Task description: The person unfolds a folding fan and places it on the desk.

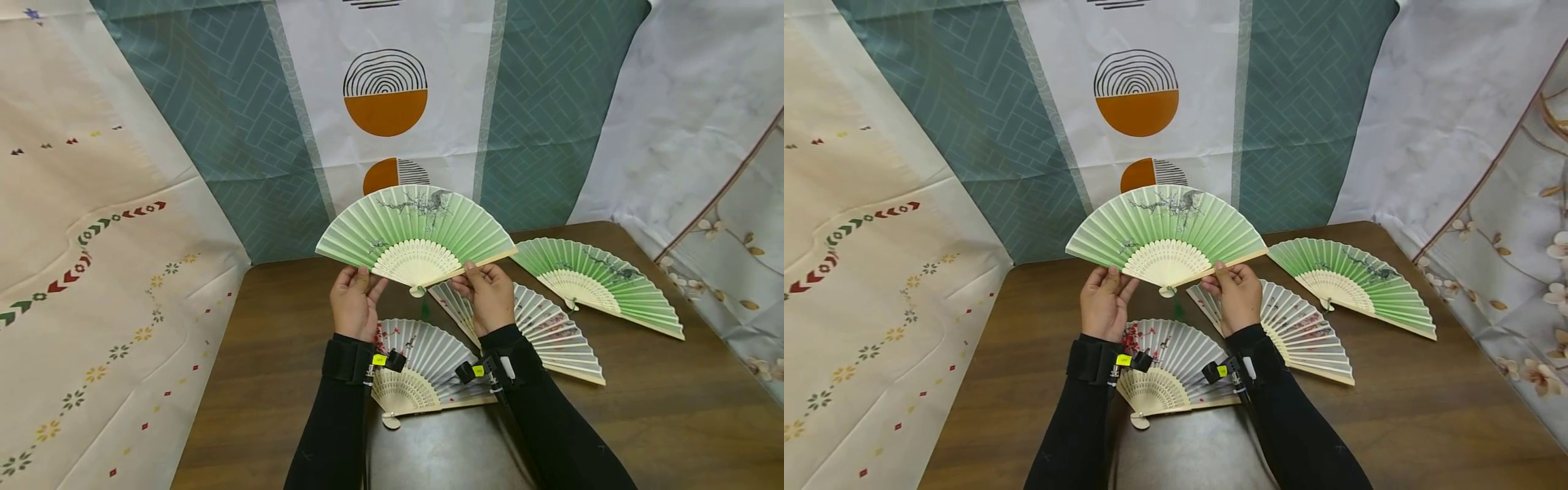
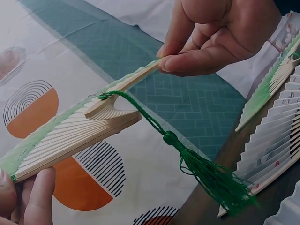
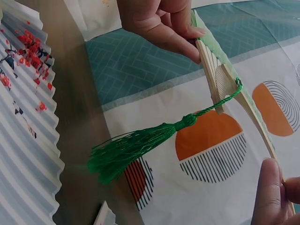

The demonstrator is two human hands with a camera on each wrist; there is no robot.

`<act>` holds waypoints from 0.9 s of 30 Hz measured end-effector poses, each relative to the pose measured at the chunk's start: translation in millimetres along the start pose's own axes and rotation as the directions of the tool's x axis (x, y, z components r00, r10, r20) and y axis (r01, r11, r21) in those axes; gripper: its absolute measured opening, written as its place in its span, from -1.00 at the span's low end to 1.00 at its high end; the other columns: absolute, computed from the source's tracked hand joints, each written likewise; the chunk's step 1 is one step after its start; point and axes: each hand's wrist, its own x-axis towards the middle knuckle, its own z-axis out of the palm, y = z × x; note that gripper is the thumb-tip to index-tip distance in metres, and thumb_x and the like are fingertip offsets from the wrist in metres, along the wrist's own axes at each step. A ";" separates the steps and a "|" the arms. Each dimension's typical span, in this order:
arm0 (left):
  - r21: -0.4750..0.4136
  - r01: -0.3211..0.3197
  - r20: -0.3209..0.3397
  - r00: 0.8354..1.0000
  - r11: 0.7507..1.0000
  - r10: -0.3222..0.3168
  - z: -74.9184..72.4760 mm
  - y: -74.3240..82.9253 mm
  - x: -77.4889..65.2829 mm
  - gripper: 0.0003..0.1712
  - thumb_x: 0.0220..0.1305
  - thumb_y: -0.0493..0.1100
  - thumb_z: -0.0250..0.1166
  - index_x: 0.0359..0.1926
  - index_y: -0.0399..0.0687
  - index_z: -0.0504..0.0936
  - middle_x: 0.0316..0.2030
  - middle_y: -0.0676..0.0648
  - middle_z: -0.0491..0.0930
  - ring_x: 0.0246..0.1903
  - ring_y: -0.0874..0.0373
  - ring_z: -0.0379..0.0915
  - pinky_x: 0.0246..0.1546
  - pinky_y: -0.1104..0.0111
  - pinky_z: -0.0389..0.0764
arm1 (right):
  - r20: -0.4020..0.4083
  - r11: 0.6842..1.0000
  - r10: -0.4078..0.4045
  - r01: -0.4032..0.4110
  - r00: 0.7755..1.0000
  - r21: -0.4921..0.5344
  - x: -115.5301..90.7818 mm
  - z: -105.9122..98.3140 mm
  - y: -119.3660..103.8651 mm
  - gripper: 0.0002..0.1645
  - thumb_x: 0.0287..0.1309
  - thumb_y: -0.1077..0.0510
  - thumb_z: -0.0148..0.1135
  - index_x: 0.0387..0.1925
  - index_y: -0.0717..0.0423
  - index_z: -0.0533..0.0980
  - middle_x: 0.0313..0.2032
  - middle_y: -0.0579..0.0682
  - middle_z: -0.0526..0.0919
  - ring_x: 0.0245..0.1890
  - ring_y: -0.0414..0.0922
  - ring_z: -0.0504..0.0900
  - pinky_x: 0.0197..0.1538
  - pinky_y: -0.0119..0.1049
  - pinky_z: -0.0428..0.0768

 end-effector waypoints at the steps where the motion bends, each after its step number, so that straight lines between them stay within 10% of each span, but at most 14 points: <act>1: 0.000 -0.003 -0.007 1.000 1.000 0.003 0.3 -0.2 -0.4 -0.84 0.74 -0.39 0.17 -0.03 -0.20 0.68 -0.20 -0.07 0.68 -0.28 0.18 0.81 -0.20 0.35 0.94 | -0.002 1.000 0.001 -0.001 1.000 0.002 0.1 0.2 0.2 -0.88 0.74 0.30 0.16 0.04 0.35 0.50 -0.41 -0.16 0.77 -0.41 -0.31 0.83 -0.18 -0.52 0.86; 27: -0.106 -0.075 -0.159 0.985 0.992 0.058 9.7 -19.0 -9.9 -0.87 0.75 -0.36 0.18 -0.10 -0.19 0.56 -0.17 -0.06 0.54 -0.20 0.14 0.60 -0.01 0.21 0.97 | -0.117 0.996 -0.015 0.025 0.993 0.081 0.9 6.2 5.5 -0.90 0.74 0.28 0.17 -0.04 0.27 0.51 -0.40 -0.12 0.76 -0.38 -0.30 0.83 -0.13 -0.51 0.87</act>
